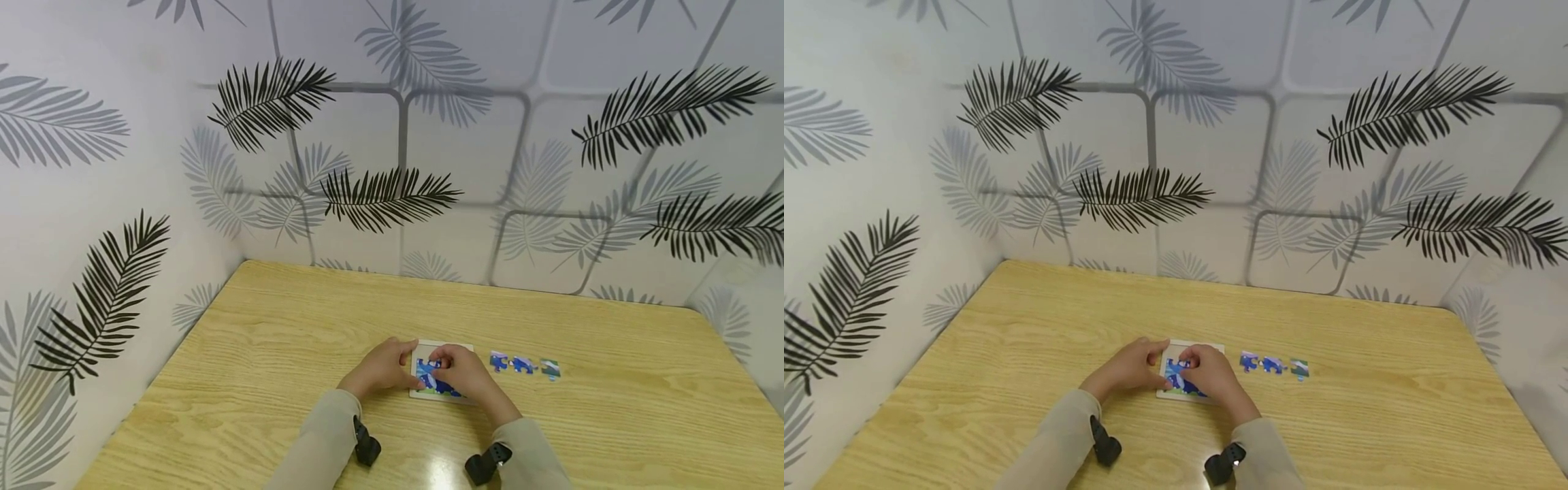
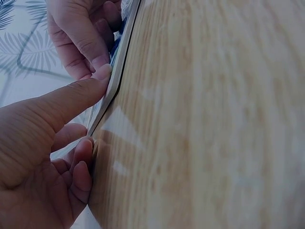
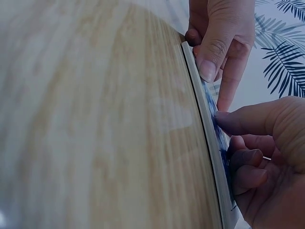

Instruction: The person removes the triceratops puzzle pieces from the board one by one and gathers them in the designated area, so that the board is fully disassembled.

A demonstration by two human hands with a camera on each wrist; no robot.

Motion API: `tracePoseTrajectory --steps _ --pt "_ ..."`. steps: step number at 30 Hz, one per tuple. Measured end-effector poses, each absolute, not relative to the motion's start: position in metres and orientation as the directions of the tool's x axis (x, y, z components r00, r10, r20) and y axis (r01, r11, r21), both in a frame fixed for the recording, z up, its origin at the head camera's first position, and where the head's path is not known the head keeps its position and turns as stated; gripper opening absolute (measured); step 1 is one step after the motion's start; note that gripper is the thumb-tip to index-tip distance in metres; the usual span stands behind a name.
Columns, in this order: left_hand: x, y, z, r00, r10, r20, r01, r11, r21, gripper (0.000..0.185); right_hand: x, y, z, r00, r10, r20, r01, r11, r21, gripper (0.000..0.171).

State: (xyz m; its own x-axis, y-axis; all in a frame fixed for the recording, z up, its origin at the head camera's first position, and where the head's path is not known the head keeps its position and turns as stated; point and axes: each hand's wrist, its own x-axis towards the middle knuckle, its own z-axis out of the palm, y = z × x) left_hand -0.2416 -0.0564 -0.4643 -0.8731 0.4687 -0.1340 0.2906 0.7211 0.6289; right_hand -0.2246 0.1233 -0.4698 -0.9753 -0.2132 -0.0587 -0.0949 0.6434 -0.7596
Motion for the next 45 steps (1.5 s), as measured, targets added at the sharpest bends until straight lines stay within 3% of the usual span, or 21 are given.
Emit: tracePoseTrajectory --steps 8,28,34,45 --pt "-0.243 -0.057 -0.464 -0.875 0.463 -0.138 0.276 0.713 0.645 0.084 -0.225 0.124 -0.469 -0.975 -0.214 -0.052 -0.1 0.64 -0.762 0.017" --pt "-0.243 -0.055 -0.462 -0.877 0.46 -0.138 0.277 0.719 0.637 0.084 -0.227 0.125 -0.467 -0.99 -0.119 -0.07 0.004 0.483 -0.876 0.006" --pt "-0.241 -0.054 -0.462 -0.877 0.456 -0.153 0.254 0.71 0.657 0.085 -0.228 0.135 -0.468 -0.994 -0.069 -0.087 0.052 0.409 -0.911 0.008" --pt "-0.239 -0.055 -0.462 -0.881 0.446 -0.154 0.249 0.716 0.652 0.086 -0.223 0.165 -0.46 -0.991 0.014 -0.136 0.13 0.392 -0.911 0.012"
